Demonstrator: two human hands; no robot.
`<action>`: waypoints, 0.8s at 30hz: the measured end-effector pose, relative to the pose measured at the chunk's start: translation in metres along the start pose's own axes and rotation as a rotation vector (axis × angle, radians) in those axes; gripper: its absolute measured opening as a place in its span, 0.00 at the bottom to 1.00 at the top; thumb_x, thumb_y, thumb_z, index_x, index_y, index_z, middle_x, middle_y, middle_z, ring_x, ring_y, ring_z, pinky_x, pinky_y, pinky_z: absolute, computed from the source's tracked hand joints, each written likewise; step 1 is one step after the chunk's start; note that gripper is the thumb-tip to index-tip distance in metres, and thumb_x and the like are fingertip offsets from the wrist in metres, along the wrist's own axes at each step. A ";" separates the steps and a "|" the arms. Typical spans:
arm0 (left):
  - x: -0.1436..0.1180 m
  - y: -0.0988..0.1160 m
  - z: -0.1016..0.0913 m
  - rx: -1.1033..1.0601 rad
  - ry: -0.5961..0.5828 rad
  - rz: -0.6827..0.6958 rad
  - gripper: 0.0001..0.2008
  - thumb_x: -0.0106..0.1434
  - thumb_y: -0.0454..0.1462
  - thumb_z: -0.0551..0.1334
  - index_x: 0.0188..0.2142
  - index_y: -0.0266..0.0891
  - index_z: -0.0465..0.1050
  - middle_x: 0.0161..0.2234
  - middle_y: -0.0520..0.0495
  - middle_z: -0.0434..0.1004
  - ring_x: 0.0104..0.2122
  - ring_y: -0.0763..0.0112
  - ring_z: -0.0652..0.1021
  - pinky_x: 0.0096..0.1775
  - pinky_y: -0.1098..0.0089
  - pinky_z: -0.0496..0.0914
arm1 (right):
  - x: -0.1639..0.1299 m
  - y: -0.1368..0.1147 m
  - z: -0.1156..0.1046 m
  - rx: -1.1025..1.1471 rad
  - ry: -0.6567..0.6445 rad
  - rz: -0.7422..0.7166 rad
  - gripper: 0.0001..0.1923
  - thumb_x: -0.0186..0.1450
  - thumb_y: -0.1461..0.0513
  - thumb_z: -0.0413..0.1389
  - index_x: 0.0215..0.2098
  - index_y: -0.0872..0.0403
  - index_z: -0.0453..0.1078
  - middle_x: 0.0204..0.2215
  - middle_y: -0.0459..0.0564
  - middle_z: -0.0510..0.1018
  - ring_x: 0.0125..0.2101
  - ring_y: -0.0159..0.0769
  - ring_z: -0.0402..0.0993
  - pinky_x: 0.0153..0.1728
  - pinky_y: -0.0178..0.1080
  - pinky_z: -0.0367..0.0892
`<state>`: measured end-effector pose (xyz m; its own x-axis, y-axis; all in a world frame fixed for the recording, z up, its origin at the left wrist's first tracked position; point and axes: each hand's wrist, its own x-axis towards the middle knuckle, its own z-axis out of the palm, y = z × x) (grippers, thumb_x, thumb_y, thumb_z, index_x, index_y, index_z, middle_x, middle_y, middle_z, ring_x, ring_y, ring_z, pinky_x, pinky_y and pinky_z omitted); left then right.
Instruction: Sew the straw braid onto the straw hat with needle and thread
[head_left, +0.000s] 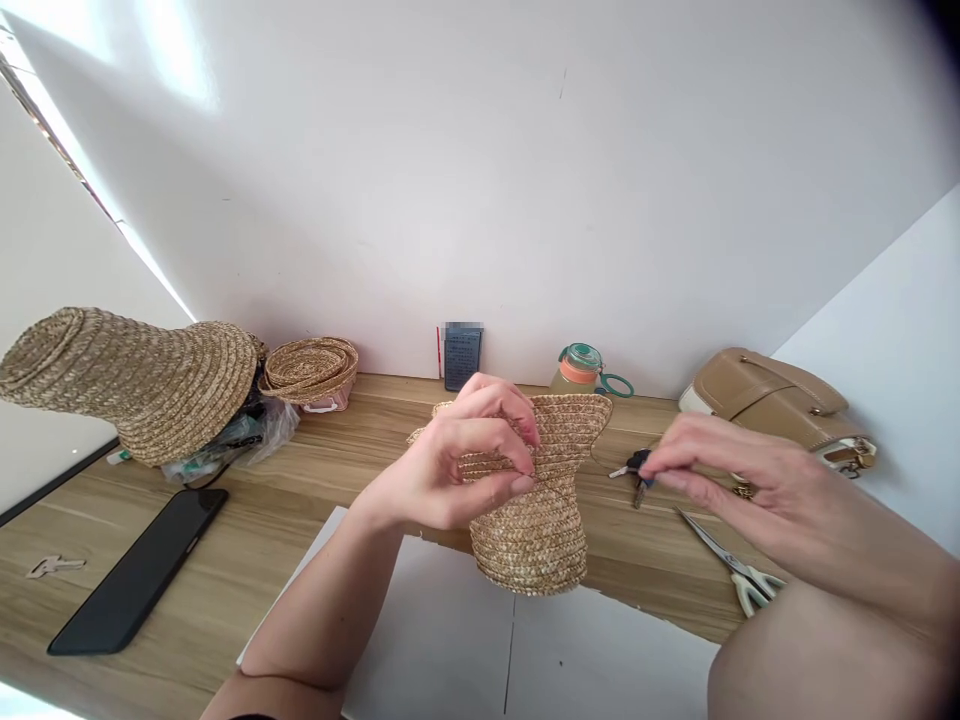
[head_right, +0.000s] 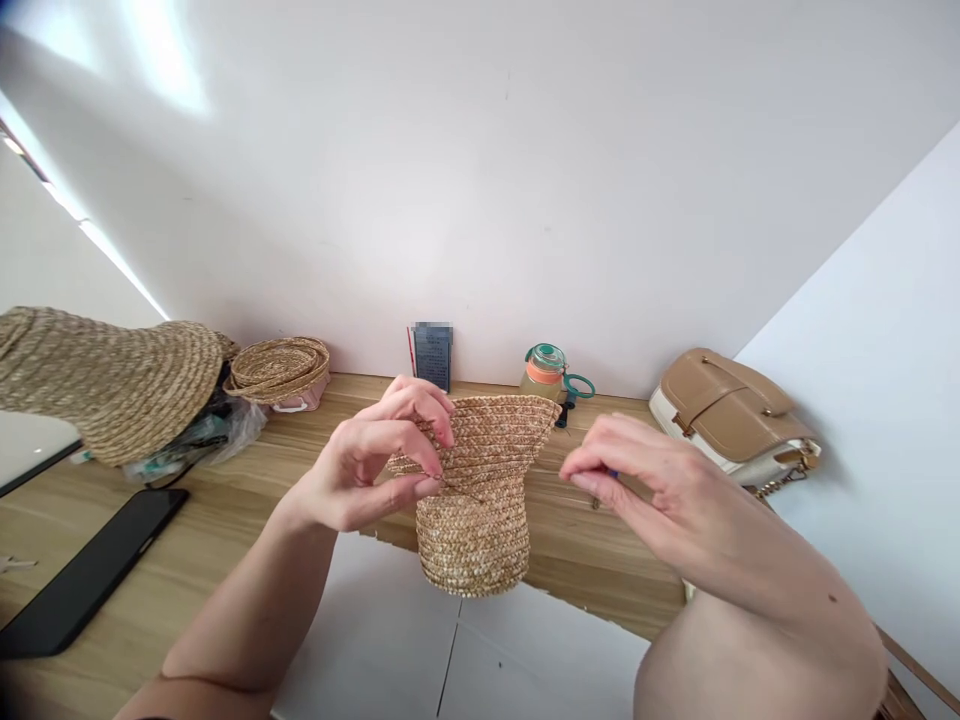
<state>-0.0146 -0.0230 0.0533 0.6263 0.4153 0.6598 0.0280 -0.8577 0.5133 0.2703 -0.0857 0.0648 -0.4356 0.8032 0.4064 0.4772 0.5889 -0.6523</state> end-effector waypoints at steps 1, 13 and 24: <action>0.000 0.000 -0.001 -0.033 0.022 -0.014 0.03 0.59 0.36 0.62 0.28 0.41 0.73 0.35 0.44 0.73 0.41 0.64 0.72 0.48 0.58 0.68 | 0.004 -0.002 0.004 -0.008 0.022 0.006 0.04 0.65 0.64 0.55 0.36 0.49 0.72 0.31 0.49 0.72 0.31 0.37 0.67 0.29 0.40 0.60; -0.001 0.012 0.001 -0.172 0.294 -0.065 0.02 0.56 0.31 0.67 0.30 0.39 0.78 0.25 0.49 0.70 0.27 0.75 0.70 0.29 0.71 0.68 | 0.041 -0.020 0.076 0.799 -0.018 -0.005 0.07 0.71 0.62 0.45 0.37 0.53 0.63 0.56 0.55 0.67 0.35 0.33 0.75 0.39 0.44 0.72; -0.004 0.012 -0.003 -0.615 0.319 -0.346 0.03 0.58 0.33 0.65 0.30 0.34 0.74 0.34 0.44 0.77 0.24 0.79 0.73 0.20 0.78 0.65 | 0.049 -0.006 0.079 0.882 0.045 -0.012 0.07 0.70 0.63 0.47 0.37 0.53 0.66 0.36 0.48 0.69 0.36 0.34 0.72 0.39 0.42 0.70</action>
<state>-0.0190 -0.0335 0.0588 0.4030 0.7764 0.4845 -0.3146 -0.3796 0.8700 0.1864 -0.0569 0.0381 -0.3971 0.8112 0.4292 -0.2979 0.3284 -0.8963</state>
